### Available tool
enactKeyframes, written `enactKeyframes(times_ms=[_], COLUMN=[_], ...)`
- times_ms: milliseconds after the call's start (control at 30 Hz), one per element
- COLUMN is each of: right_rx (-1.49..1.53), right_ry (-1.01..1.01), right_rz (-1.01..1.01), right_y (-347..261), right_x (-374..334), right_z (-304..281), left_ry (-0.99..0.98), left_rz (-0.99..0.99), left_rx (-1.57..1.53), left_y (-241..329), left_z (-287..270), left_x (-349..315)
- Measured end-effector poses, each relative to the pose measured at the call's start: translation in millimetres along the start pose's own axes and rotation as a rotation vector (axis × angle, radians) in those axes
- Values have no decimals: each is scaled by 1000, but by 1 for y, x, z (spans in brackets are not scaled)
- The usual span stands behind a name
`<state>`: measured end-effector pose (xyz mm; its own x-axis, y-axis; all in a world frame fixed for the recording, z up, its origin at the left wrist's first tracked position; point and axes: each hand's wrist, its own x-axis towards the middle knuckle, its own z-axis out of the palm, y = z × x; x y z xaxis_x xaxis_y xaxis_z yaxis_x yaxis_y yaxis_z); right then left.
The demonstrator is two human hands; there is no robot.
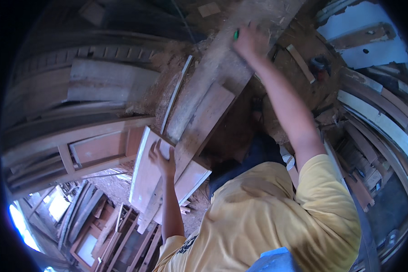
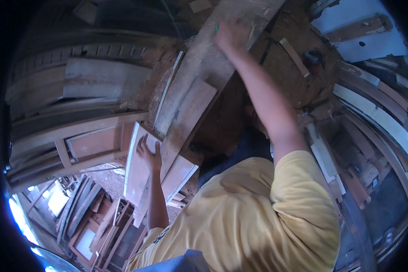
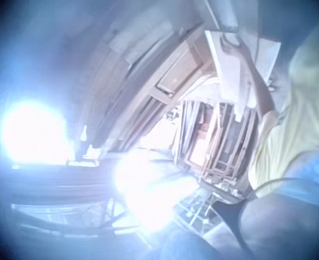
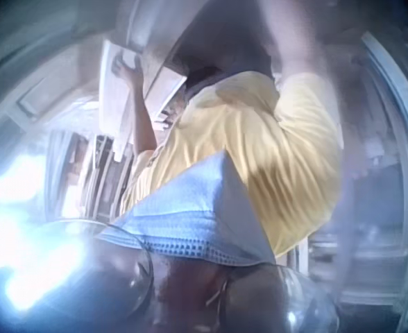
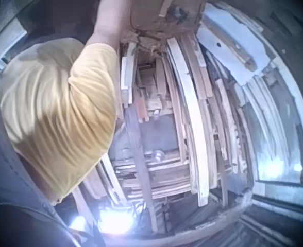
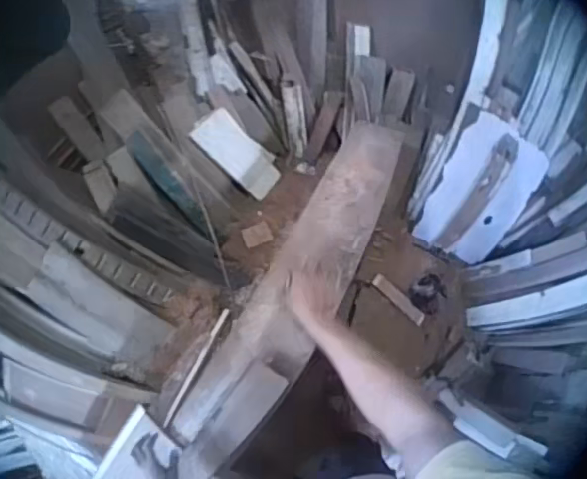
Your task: The person measures and marks a wooden board with a tape measure and pencil, secures a wooden guide onto it with a hammer, and cuts the board using a circular saw. Then, the person removes the guide using a hammer and checks the edges with an L-square ruler.
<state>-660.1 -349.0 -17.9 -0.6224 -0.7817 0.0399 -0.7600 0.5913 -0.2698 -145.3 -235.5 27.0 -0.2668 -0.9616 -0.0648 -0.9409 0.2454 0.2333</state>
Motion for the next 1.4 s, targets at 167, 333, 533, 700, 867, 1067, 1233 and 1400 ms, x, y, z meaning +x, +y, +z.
enactKeyframes(times_ms=[167,333,533,700,867,1067,1233,1400], right_rx=[-28,341,500,548,557,655,855,1171], right_ry=[359,756,215,-437,-640,-636,-481,-269], right_rz=[-71,-78,494,800,840,931,1060,1149], right_y=[128,199,440,478,474,482,486,433], right_x=[159,180,-23,-131,-152,-172,-168,-169], right_z=[-39,-7,300,476,552,548,473,336], left_ry=[-27,-109,-147,-76,-34,13,89,94], left_rz=[402,509,476,491,444,443,428,417], left_rx=[-4,-124,-143,-192,-184,-185,-202,-189], left_y=[164,275,286,274,273,281,283,289], left_z=[70,129,148,158,159,165,167,166], left_x=[195,298,296,305,307,307,306,303])
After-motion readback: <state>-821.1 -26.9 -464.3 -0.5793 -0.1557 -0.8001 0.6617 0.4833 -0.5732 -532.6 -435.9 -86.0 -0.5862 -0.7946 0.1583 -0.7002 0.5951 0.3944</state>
